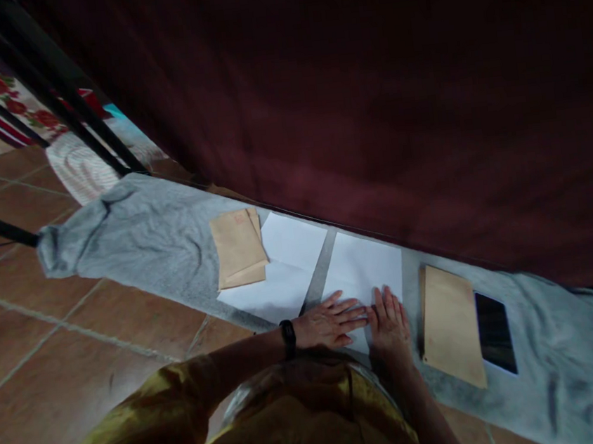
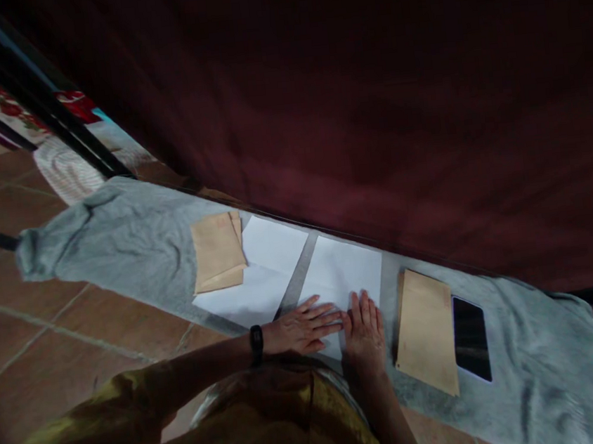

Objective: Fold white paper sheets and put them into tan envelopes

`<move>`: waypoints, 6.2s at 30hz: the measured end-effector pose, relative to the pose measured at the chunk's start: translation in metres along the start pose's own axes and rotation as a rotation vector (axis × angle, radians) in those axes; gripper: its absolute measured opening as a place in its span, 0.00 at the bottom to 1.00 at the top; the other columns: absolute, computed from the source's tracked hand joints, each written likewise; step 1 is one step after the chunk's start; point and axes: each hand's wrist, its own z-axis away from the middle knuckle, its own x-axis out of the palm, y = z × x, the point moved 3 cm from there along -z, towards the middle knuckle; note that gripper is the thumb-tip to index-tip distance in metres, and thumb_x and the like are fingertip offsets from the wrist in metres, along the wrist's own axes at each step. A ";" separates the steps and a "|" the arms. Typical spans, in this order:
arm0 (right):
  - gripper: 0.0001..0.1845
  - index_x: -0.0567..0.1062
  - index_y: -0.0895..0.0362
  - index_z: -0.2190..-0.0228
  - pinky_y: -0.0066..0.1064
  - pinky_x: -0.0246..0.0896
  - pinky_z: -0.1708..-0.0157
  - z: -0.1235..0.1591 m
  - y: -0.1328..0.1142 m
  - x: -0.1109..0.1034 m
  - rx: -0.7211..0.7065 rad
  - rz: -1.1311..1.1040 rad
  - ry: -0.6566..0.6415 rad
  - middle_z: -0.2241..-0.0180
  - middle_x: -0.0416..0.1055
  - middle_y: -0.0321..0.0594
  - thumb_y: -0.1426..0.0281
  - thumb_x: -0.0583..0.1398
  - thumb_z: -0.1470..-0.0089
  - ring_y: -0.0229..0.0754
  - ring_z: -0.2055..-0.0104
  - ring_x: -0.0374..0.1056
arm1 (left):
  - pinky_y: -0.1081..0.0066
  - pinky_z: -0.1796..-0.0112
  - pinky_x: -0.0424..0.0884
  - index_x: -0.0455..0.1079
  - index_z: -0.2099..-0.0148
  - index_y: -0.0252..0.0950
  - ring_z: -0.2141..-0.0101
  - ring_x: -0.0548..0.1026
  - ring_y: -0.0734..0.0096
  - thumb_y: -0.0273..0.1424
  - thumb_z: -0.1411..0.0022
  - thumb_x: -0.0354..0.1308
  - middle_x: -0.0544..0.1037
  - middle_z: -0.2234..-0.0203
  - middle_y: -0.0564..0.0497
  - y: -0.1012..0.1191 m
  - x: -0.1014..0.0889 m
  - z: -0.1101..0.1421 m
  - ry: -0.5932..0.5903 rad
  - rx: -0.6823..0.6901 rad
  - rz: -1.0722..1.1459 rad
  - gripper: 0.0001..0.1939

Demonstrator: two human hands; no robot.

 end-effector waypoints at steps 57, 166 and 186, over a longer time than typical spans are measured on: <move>0.14 0.80 0.52 0.65 0.35 0.74 0.63 0.005 0.027 -0.041 0.397 -0.313 0.083 0.65 0.82 0.43 0.61 0.55 0.39 0.49 0.64 0.79 | 0.66 0.61 0.76 0.74 0.53 0.36 0.65 0.79 0.63 0.47 0.43 0.61 0.82 0.63 0.48 -0.055 -0.042 0.017 0.534 -0.830 0.889 0.23; 0.33 0.51 0.65 0.30 0.51 0.45 0.32 -0.037 0.001 0.022 0.215 0.312 0.043 0.30 0.52 0.57 0.72 0.45 0.34 0.52 0.28 0.49 | 0.53 0.32 0.52 0.53 0.28 0.28 0.30 0.53 0.61 0.35 0.24 0.39 0.60 0.31 0.40 -0.023 0.030 -0.096 0.183 -0.489 -0.061 0.28; 0.27 0.61 0.63 0.34 0.47 0.46 0.31 -0.070 -0.025 0.034 0.088 0.153 -0.048 0.32 0.58 0.50 0.69 0.44 0.29 0.47 0.28 0.51 | 0.50 0.33 0.52 0.52 0.27 0.36 0.29 0.52 0.56 0.26 0.29 0.43 0.55 0.29 0.42 -0.044 0.017 -0.067 0.178 -0.657 -0.158 0.30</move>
